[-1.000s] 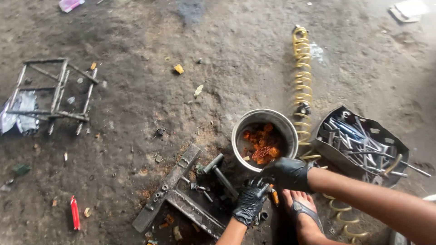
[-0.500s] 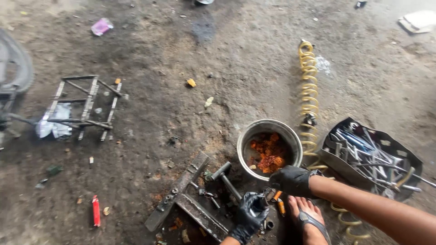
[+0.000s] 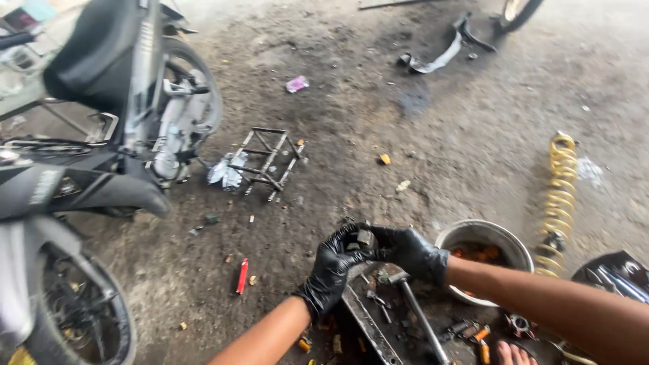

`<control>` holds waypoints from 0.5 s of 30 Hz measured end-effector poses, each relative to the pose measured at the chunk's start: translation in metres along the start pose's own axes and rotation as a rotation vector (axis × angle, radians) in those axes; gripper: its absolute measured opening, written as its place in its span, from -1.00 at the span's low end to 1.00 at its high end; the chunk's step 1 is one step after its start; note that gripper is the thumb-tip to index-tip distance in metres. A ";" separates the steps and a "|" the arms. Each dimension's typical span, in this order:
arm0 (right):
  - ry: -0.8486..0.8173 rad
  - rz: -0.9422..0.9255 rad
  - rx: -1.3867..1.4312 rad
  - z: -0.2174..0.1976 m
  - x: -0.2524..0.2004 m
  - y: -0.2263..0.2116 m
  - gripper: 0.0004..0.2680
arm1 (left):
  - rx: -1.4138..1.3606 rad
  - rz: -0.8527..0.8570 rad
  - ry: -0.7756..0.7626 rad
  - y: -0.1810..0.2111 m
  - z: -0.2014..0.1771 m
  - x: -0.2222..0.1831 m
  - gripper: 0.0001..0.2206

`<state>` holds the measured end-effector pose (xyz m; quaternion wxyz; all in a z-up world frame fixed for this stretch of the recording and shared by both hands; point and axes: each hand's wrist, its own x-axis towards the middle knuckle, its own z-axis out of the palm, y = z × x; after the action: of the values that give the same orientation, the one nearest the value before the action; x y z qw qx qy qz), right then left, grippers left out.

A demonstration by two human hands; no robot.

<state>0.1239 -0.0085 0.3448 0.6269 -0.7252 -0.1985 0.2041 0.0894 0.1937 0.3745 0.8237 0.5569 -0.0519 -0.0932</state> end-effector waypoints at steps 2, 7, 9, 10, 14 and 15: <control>0.033 -0.133 -0.125 0.015 0.029 -0.008 -0.58 | 0.021 0.058 0.055 0.031 -0.015 -0.005 -0.64; 0.058 -0.187 0.102 0.068 0.041 -0.049 -0.61 | -0.006 0.118 0.369 0.072 -0.039 -0.030 -0.74; 0.063 -0.114 0.215 0.096 0.027 -0.053 -0.61 | 0.026 0.150 0.458 0.074 -0.048 -0.040 -0.76; 0.085 -0.142 0.370 0.110 0.020 -0.044 -0.64 | 0.062 0.164 0.436 0.076 -0.049 -0.046 -0.79; 0.226 -0.111 0.536 0.136 0.016 -0.004 -0.68 | 0.149 0.141 0.356 0.094 -0.028 -0.070 -0.85; 0.221 -0.112 0.532 0.135 0.019 0.000 -0.68 | 0.146 0.146 0.360 0.086 -0.034 -0.066 -0.85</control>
<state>0.0660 0.1139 0.3264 0.8231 -0.5412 -0.1084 0.1338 0.0392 0.2695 0.4423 0.7816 0.6176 0.0491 0.0718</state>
